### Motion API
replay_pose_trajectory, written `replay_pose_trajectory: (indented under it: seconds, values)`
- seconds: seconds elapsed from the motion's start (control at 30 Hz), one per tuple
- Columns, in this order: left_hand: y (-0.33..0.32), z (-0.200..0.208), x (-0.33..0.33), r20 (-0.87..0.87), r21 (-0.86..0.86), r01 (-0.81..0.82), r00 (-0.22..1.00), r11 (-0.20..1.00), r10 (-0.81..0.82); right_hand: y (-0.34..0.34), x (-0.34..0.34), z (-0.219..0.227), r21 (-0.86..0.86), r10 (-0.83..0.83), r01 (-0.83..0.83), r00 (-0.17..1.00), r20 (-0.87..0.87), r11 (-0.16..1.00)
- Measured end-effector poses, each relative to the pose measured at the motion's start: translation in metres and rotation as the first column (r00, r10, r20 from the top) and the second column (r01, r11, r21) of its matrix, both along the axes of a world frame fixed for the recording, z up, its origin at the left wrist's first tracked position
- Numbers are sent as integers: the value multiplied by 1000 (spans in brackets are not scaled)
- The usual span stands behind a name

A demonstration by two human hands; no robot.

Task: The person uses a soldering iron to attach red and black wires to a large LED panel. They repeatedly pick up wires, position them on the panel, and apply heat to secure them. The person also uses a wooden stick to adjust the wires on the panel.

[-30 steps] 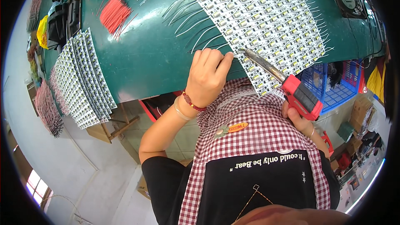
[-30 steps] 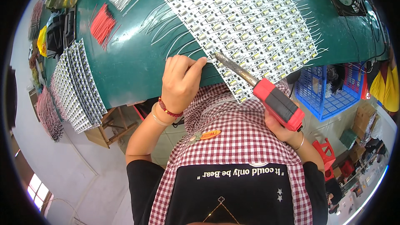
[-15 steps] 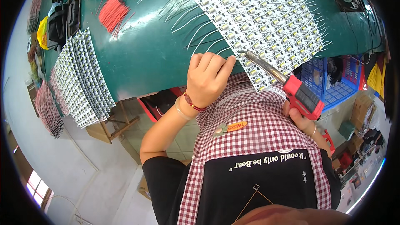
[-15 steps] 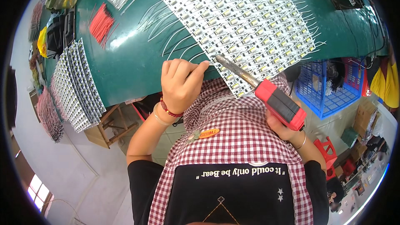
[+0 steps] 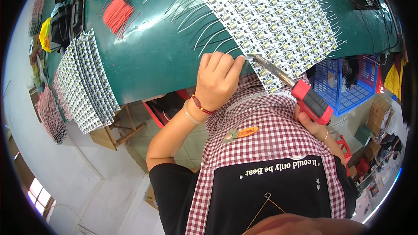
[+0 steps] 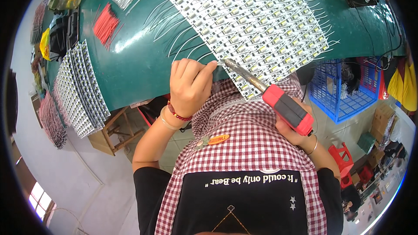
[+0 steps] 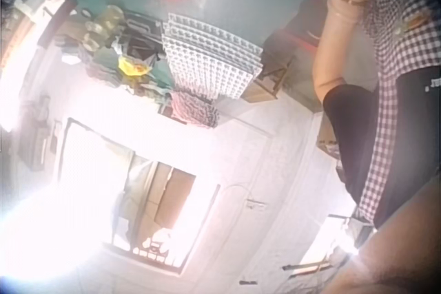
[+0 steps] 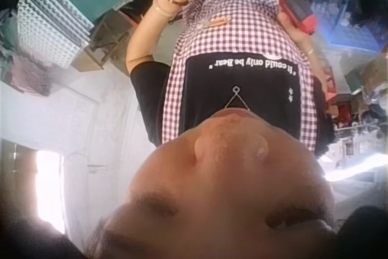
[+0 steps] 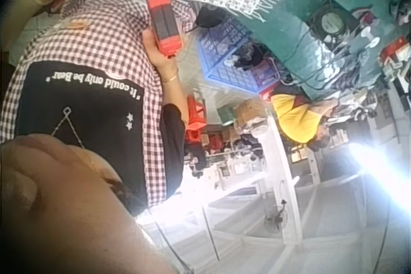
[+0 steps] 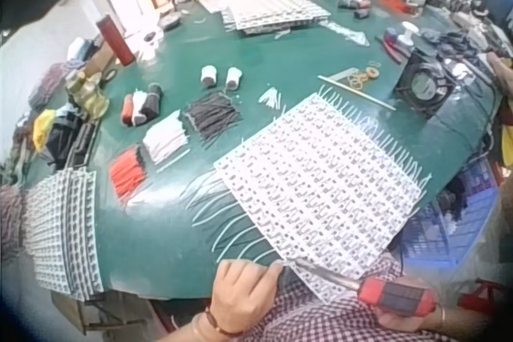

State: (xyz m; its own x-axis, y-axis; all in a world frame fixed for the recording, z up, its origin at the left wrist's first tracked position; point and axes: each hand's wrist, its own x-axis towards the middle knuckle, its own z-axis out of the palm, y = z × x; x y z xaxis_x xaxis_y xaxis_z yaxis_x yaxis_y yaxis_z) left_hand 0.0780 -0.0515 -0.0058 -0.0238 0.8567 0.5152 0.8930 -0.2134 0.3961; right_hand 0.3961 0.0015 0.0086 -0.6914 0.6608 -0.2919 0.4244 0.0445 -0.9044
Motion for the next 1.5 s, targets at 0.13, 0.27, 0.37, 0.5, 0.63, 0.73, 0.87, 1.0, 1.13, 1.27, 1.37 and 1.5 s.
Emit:
replay_pose_trajectory:
  seconds: [0.13, 0.27, 0.37, 0.5, 0.63, 0.73, 0.87, 1.0, 1.13, 1.27, 1.37, 1.5]
  values:
    - [0, -1, 0, -3, 2, -5, 1000, 1000, 5, 2, -5, 5, -22, -14, 13, 999, -52, 1000]
    - [1, 2, -4, -57, -11, 13, 998, 1000, -13, 5, -5, 3, 17, 35, -35, 999, -11, 999]
    - [0, 3, -2, -117, -16, 9, 993, 1000, -10, 4, -4, -2, 71, 52, -52, 999, -2, 996]
    - [3, 5, 0, -161, 1, 2, 987, 1000, -2, 3, -7, -5, 186, 56, -49, 998, -37, 981]
    - [3, 7, 1, -190, -16, 0, 982, 1000, -3, 1, 2, -8, 119, 20, -14, 999, -48, 993]
    - [3, 7, -1, -201, -24, -6, 980, 1000, 2, 5, -1, -1, -30, -1, 0, 999, -37, 1000]
    - [1, 8, 0, -203, -22, -36, 979, 999, 31, 5, -3, 1, -75, -15, 13, 1000, -19, 997]
    - [-4, 14, -8, -206, -91, -65, 978, 994, 46, 6, 1, -4, -48, -10, 9, 1000, -24, 999]
    - [-30, 29, -29, -242, -160, -163, 963, 974, 121, 6, 9, -1, -157, -23, 13, 998, -64, 988]
    - [-42, 37, -32, -211, 24, -221, 952, 975, 221, 6, 14, -3, -224, -54, 22, 989, -137, 974]
    - [-33, 35, -7, -57, 58, -127, 990, 990, 130, 9, 8, -2, -212, -27, -2, 991, -133, 977]
    - [-13, 12, 5, 15, 12, -69, 997, 998, 69, 13, 5, -2, -69, 33, -38, 997, -64, 997]
